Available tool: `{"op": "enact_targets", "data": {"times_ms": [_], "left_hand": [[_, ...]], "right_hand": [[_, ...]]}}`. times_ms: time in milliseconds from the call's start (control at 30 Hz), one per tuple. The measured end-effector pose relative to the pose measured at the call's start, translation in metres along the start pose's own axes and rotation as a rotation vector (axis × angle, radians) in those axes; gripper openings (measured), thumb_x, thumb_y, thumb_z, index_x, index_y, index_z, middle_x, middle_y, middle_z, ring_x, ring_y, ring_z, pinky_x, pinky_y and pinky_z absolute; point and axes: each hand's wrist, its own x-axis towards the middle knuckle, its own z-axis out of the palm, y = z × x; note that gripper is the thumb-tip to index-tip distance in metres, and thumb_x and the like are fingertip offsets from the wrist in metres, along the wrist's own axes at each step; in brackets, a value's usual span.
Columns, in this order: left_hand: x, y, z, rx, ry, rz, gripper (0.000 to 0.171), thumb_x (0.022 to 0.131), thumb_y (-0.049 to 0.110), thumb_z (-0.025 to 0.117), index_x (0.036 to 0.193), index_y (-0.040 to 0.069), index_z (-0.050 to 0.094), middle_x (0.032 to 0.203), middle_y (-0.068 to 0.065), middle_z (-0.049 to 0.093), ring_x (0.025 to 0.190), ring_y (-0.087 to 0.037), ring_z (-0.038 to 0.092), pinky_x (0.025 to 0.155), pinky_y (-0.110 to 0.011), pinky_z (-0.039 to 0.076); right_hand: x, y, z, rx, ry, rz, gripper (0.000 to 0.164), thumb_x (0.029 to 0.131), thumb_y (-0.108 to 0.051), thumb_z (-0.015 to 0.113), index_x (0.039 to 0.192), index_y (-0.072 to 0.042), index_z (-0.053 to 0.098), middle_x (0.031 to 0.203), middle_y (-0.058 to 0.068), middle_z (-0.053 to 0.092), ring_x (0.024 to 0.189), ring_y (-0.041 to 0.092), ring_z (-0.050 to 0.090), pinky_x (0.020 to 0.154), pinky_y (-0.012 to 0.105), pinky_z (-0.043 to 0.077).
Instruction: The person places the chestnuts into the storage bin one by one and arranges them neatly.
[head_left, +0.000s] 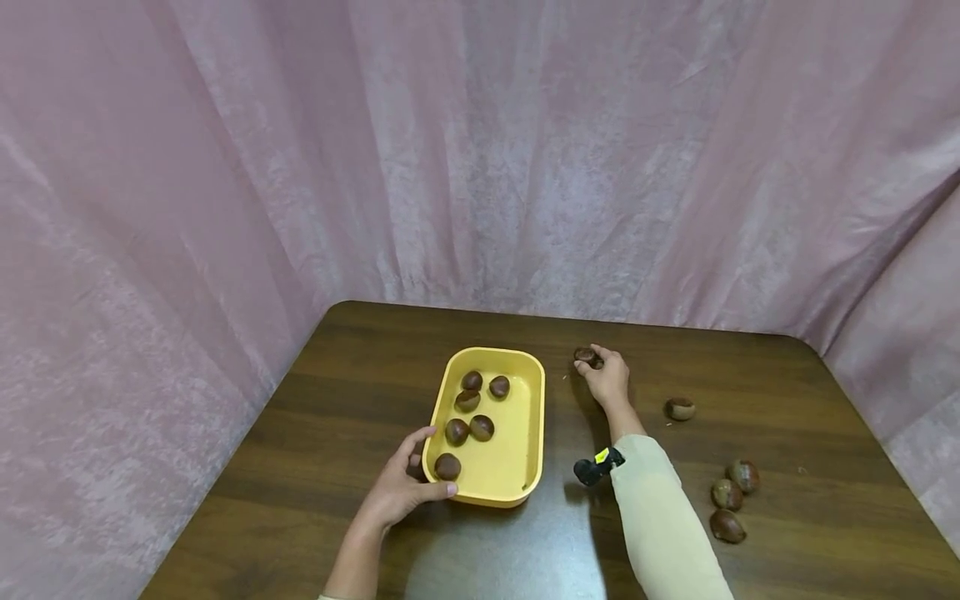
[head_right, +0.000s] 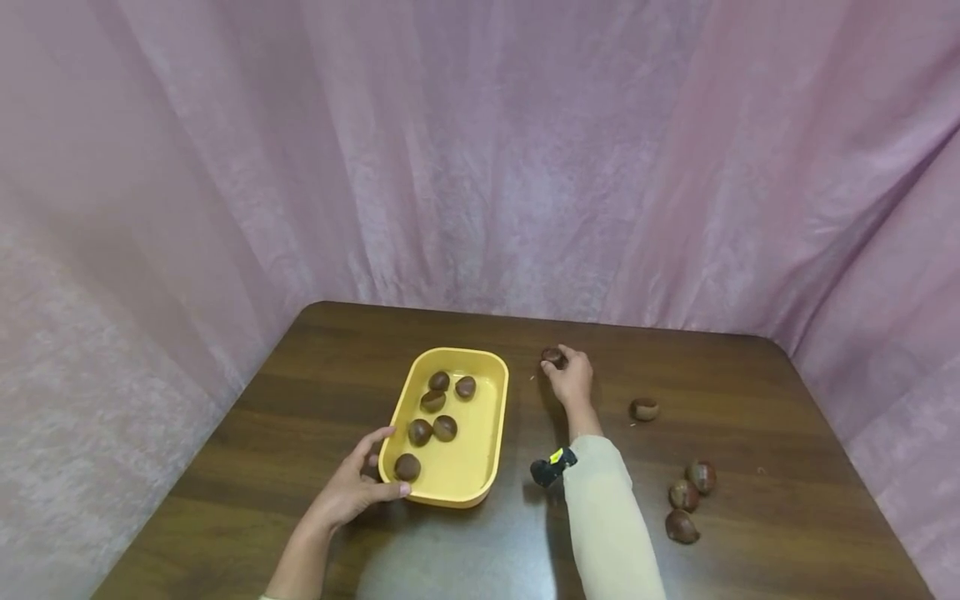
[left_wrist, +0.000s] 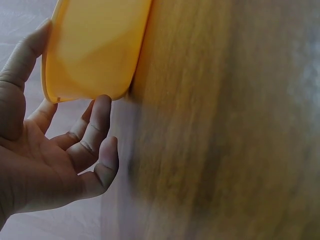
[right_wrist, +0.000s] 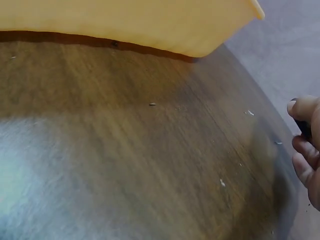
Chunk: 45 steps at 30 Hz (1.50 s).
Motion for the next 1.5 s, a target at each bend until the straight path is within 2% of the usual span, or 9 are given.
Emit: {"op": "enact_targets", "data": {"times_ms": [133, 333, 533, 700, 833, 1067, 1333, 1500], "left_hand": [[0.005, -0.011, -0.001, 0.004, 0.01, -0.014, 0.092, 0.065, 0.009, 0.085, 0.142, 0.013, 0.035, 0.107, -0.025, 0.042, 0.067, -0.022, 0.056, 0.062, -0.034, 0.043], [-0.001, -0.002, -0.001, -0.001, 0.001, -0.017, 0.091, 0.066, 0.008, 0.084, 0.142, 0.012, 0.034, 0.108, -0.026, 0.042, 0.069, -0.022, 0.057, 0.063, -0.034, 0.044], [0.011, -0.024, -0.005, -0.002, 0.029, -0.007, 0.093, 0.063, 0.01, 0.086, 0.141, 0.019, 0.036, 0.108, -0.024, 0.045, 0.069, -0.022, 0.057, 0.063, -0.034, 0.044], [0.012, -0.024, -0.005, 0.003, 0.033, 0.001, 0.093, 0.063, 0.012, 0.087, 0.14, 0.02, 0.037, 0.107, -0.023, 0.046, 0.07, -0.022, 0.057, 0.062, -0.034, 0.044], [0.011, -0.022, -0.004, 0.003, 0.027, -0.007, 0.093, 0.063, 0.013, 0.087, 0.141, 0.02, 0.036, 0.108, -0.023, 0.045, 0.07, -0.022, 0.057, 0.062, -0.034, 0.044], [0.012, -0.021, -0.004, 0.009, 0.035, -0.003, 0.091, 0.063, 0.013, 0.087, 0.14, 0.021, 0.038, 0.107, -0.022, 0.044, 0.067, -0.021, 0.055, 0.061, -0.034, 0.043], [0.014, -0.024, -0.003, 0.0, 0.022, 0.012, 0.091, 0.063, 0.013, 0.087, 0.139, 0.019, 0.038, 0.106, -0.023, 0.045, 0.067, -0.022, 0.057, 0.061, -0.034, 0.043], [0.013, -0.023, -0.002, -0.001, 0.014, 0.012, 0.092, 0.064, 0.013, 0.087, 0.141, 0.02, 0.036, 0.107, -0.023, 0.045, 0.068, -0.021, 0.056, 0.061, -0.034, 0.043]], "right_hand": [[-0.006, -0.001, -0.001, 0.037, 0.002, -0.014, 0.049, 0.083, -0.01, 0.068, 0.127, 0.005, 0.053, 0.114, 0.025, 0.052, 0.097, 0.037, 0.053, 0.08, 0.044, 0.043], [-0.017, -0.006, -0.004, 0.148, 0.006, -0.015, 0.048, 0.084, -0.008, 0.068, 0.128, 0.002, 0.052, 0.113, 0.019, 0.05, 0.097, 0.032, 0.056, 0.077, 0.04, 0.046], [-0.031, -0.013, -0.011, 0.208, 0.001, 0.034, 0.047, 0.083, -0.01, 0.071, 0.126, -0.001, 0.054, 0.114, 0.018, 0.056, 0.101, 0.032, 0.056, 0.078, 0.041, 0.047], [-0.038, -0.021, -0.019, 0.251, -0.04, 0.067, 0.044, 0.081, -0.007, 0.071, 0.123, -0.001, 0.056, 0.112, 0.018, 0.058, 0.101, 0.032, 0.057, 0.076, 0.038, 0.048], [-0.041, -0.024, -0.025, 0.252, -0.089, 0.06, 0.044, 0.081, -0.006, 0.071, 0.122, -0.001, 0.056, 0.113, 0.018, 0.058, 0.099, 0.032, 0.057, 0.074, 0.034, 0.048], [-0.046, -0.033, -0.033, 0.22, -0.114, -0.002, 0.044, 0.079, -0.004, 0.072, 0.121, 0.0, 0.057, 0.112, 0.019, 0.059, 0.099, 0.032, 0.058, 0.075, 0.033, 0.048], [-0.054, -0.04, -0.043, 0.23, -0.176, -0.028, 0.043, 0.076, 0.002, 0.072, 0.117, 0.005, 0.058, 0.107, 0.022, 0.06, 0.094, 0.031, 0.058, 0.072, 0.022, 0.045], [-0.057, -0.044, -0.049, 0.226, -0.23, -0.049, 0.042, 0.076, 0.003, 0.072, 0.115, 0.007, 0.058, 0.105, 0.022, 0.06, 0.091, 0.03, 0.058, 0.071, 0.022, 0.045]]}}
